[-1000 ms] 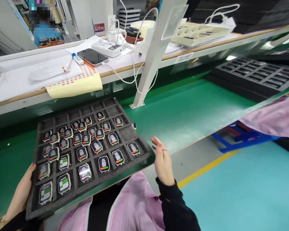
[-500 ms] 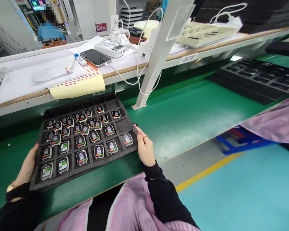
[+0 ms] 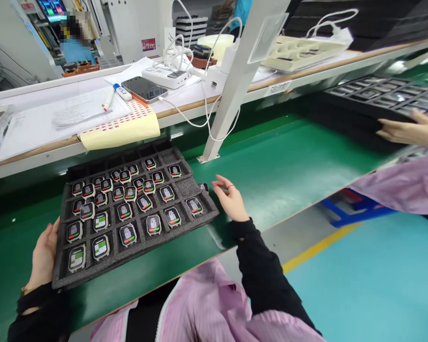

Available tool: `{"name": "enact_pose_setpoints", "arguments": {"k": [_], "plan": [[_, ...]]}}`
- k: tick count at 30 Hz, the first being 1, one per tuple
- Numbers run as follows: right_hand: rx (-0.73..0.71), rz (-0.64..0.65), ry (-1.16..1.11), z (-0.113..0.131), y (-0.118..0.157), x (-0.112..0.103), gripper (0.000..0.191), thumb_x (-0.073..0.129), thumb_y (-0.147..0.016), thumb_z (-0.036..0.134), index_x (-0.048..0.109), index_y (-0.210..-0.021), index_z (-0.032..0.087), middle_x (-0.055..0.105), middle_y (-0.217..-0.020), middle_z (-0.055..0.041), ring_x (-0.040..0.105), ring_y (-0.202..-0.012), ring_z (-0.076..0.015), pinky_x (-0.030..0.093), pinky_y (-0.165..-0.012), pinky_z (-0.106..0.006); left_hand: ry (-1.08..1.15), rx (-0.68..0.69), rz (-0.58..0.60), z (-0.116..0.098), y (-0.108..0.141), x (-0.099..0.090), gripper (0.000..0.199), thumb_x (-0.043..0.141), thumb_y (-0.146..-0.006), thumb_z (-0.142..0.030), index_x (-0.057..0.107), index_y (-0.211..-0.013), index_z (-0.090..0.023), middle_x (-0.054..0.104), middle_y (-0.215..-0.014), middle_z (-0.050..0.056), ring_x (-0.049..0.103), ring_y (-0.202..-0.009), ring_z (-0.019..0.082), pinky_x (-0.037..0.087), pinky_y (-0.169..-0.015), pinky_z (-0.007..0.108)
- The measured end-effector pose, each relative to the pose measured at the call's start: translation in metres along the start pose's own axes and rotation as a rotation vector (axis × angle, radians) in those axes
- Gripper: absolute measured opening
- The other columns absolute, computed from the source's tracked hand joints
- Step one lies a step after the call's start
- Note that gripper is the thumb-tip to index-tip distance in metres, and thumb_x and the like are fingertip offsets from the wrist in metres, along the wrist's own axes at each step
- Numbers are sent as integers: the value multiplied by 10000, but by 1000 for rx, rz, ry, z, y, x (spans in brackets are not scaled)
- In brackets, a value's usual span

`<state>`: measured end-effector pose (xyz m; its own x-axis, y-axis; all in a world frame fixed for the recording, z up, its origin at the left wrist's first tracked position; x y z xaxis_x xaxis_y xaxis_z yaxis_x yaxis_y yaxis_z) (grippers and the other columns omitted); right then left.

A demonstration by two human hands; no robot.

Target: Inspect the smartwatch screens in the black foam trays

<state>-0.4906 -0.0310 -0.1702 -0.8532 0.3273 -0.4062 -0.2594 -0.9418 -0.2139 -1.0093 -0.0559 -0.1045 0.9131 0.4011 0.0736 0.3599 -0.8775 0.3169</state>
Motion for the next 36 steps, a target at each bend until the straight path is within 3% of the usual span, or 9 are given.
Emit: {"name": "enact_pose_setpoints", "arguments": {"k": [3, 6, 12, 16, 18, 25, 28, 33, 36], "plan": [[-101, 98, 98, -9, -20, 6, 755, 681, -794, 558, 530, -1436, 189, 615, -1348, -162, 549, -1290, -345, 444, -1095, -531, 118, -109, -18, 5, -6, -3, 382, 449, -945, -414, 683, -1193, -240, 738, -1108, 52, 682, -1093, 280, 575, -962, 420], [-182, 155, 191, -12, -26, 16, 564, 672, -757, 511, 693, -1236, 215, 684, -1235, -132, 574, -1252, -346, 452, -1086, -510, 175, -175, -118, 10, -15, -8, 329, 402, -953, -270, 690, -1088, -188, 753, -975, 46, 721, -954, 243, 603, -878, 378], [-148, -154, 362, -13, -30, -2, 572, 644, -790, 532, 695, -1194, 130, 676, -1150, -206, 609, -1115, -401, 477, -1002, -600, 193, -185, -187, 6, -36, -8, 273, 428, -912, -178, 681, -1010, -157, 741, -786, 35, 733, -775, 226, 624, -747, 347], [-337, -457, 403, 42, -25, -14, 576, 671, -865, 502, 616, -1329, 165, 659, -1241, -157, 596, -1154, -341, 476, -1032, -518, 199, -187, -170, 1, -50, -4, 251, 498, -905, -213, 686, -1060, -154, 746, -799, 42, 730, -720, 231, 624, -706, 344], [-514, -478, 377, 86, -18, -8, 554, 698, -888, 458, 592, -1359, 186, 666, -1253, -133, 598, -1161, -328, 472, -1039, -498, 209, -186, -150, -2, -56, -2, 266, 498, -914, -211, 685, -1094, -155, 751, -820, 42, 729, -710, 224, 622, -706, 339], [-680, -190, 257, 194, -4, 37, 458, 630, -967, 410, 562, -1386, 239, 647, -1304, -114, 588, -1175, -344, 436, -1052, -536, 278, -154, -71, -4, -65, -2, 399, 370, -965, -134, 628, -1268, -150, 760, -928, 62, 740, -757, 203, 616, -769, 345], [-758, -28, 189, 208, 2, 63, 516, 618, -972, 367, 493, -1451, 222, 632, -1326, -116, 578, -1181, -334, 425, -1052, -517, 299, -136, -62, -1, -67, -5, 415, 399, -960, -126, 606, -1318, -153, 760, -979, 72, 744, -790, 208, 613, -787, 346], [-877, 505, 308, 214, 21, 125, 627, 714, -919, 316, 461, -1469, 155, 664, -1246, -133, 607, -1116, -324, 458, -1006, -465, 329, -106, -65, 2, -69, -7, 420, 394, -963, -110, 620, -1316, -134, 759, -1031, 85, 744, -856, 207, 606, -821, 324], [-891, 641, 423, 220, 26, 156, 632, 767, -890, 308, 503, -1428, 108, 669, -1216, -145, 592, -1147, -335, 439, -1038, -464, 341, -99, -74, 2, -68, -7, 401, 418, -966, -118, 629, -1306, -146, 760, -1037, 72, 742, -851, 193, 602, -820, 301]]}}
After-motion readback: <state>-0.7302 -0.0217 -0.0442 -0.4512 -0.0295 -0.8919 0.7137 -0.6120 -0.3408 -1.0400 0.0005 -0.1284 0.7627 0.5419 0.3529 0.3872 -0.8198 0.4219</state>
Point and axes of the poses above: each hand's wrist, its own y-axis away from the middle knuckle, its own x-axis out of the palm, z = x × y, the point moved 4 cm from there along -y, towards the middle knuckle
